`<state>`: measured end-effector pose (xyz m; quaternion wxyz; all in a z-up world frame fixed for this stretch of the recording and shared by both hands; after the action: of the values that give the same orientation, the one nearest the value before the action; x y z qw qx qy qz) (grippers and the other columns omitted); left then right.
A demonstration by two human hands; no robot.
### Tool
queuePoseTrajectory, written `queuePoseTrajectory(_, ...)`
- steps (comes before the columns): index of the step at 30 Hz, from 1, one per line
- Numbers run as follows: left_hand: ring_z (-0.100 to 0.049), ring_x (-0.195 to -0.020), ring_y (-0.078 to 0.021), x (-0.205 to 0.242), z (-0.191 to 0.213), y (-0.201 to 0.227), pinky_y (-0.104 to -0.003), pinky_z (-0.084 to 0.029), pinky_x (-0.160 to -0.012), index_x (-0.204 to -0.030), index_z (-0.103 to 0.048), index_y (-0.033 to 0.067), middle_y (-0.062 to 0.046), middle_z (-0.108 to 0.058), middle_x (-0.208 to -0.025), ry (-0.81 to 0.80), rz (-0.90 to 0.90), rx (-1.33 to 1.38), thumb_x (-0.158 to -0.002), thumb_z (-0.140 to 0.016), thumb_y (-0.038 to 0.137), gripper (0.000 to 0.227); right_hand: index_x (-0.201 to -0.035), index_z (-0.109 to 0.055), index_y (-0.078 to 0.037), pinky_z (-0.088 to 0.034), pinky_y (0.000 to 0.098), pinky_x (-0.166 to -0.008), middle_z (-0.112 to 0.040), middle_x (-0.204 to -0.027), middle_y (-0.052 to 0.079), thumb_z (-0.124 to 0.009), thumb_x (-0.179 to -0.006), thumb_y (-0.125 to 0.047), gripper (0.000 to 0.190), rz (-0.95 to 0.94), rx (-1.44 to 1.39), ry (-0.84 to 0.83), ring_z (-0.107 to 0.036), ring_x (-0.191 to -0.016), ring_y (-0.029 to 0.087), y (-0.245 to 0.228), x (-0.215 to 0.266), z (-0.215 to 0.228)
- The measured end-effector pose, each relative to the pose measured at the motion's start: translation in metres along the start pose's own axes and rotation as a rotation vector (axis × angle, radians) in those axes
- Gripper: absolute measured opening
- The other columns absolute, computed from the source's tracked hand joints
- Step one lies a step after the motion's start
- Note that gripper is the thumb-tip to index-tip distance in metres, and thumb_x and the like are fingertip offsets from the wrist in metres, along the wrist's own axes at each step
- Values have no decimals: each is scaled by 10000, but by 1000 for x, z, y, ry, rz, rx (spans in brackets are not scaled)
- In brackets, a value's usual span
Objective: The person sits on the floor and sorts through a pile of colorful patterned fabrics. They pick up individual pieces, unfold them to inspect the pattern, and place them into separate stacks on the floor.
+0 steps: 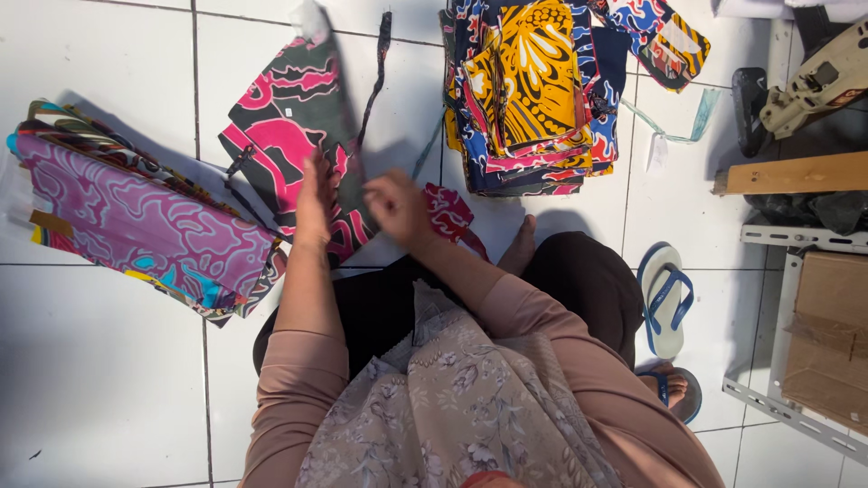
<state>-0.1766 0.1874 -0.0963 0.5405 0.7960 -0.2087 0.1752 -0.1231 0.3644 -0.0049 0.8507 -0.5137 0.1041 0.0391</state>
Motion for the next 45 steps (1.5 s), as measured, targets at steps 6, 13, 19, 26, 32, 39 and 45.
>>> queuePoseTrajectory(6,-653,-1213,-221,-9,63,-2,-314,-495,-1032,-1422,-507,-105,-158,-687,-1331,358,-87,-127,-951,-744,422,746,-1103,-697,-83,-467,500,-1009,-615,-1303,111,-759,-841,-198,294,360,288,-373,-577,-1189,343,-67,35,-73)
queuePoseTrajectory(13,-736,-940,-223,-19,87,-23,-317,-559,-853,-1236,-602,-93,-161,-756,-1060,497,-275,-586,-803,-846,119,540,-1216,-664,-97,-409,485,-1111,-569,-1386,109,-771,-874,-257,393,295,366,-300,-518,-1324,334,-19,69,-57)
queuePoseTrajectory(19,-740,-905,-210,-28,93,-33,-310,-567,-820,-1249,-604,-78,-146,-752,-1018,533,-197,-611,-827,-819,115,512,-1251,-625,-61,-371,509,-1057,-553,-1333,157,-789,-831,-288,505,94,492,-238,-493,-1296,370,19,42,-9)
queuePoseTrajectory(26,-701,-861,-178,-31,99,-42,-286,-559,-769,-1242,-612,-78,-120,-736,-979,517,-194,-563,-853,-802,86,464,-1173,-623,-52,-489,486,-971,-584,-1215,163,-803,-844,-363,487,-147,663,-378,-584,-1154,361,50,42,25)
queuePoseTrajectory(32,-693,-828,-141,-39,94,-44,-266,-567,-740,-1253,-591,-74,-81,-719,-955,499,-189,-455,-863,-771,60,449,-1148,-670,-123,-546,451,-875,-660,-1167,108,-705,-926,-234,250,-238,705,-432,-653,-1078,330,105,57,72)
queuePoseTrajectory(39,-672,-803,-149,-34,95,-42,-272,-542,-736,-1245,-608,-79,-94,-714,-929,535,-195,-554,-882,-798,90,444,-956,-659,-8,-513,505,-739,-629,-988,230,-814,-631,-294,460,62,583,-321,-631,-911,426,63,57,59)
queuePoseTrajectory(45,-681,-820,-151,-33,95,-38,-269,-543,-752,-1239,-608,-79,-86,-719,-942,508,-182,-511,-895,-779,121,433,-1032,-719,-45,-555,460,-762,-715,-1027,156,-699,-836,-128,214,-170,441,-215,-686,-889,355,101,51,69)
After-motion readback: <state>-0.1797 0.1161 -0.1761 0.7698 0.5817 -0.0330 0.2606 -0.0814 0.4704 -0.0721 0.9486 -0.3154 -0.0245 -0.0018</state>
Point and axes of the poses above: each hand's wrist, its own x-axis away from the middle knuckle, its own z-axis out of the back of the hand, y = z × x, the point moved 7 cm from there along -x, towards the middle knuckle
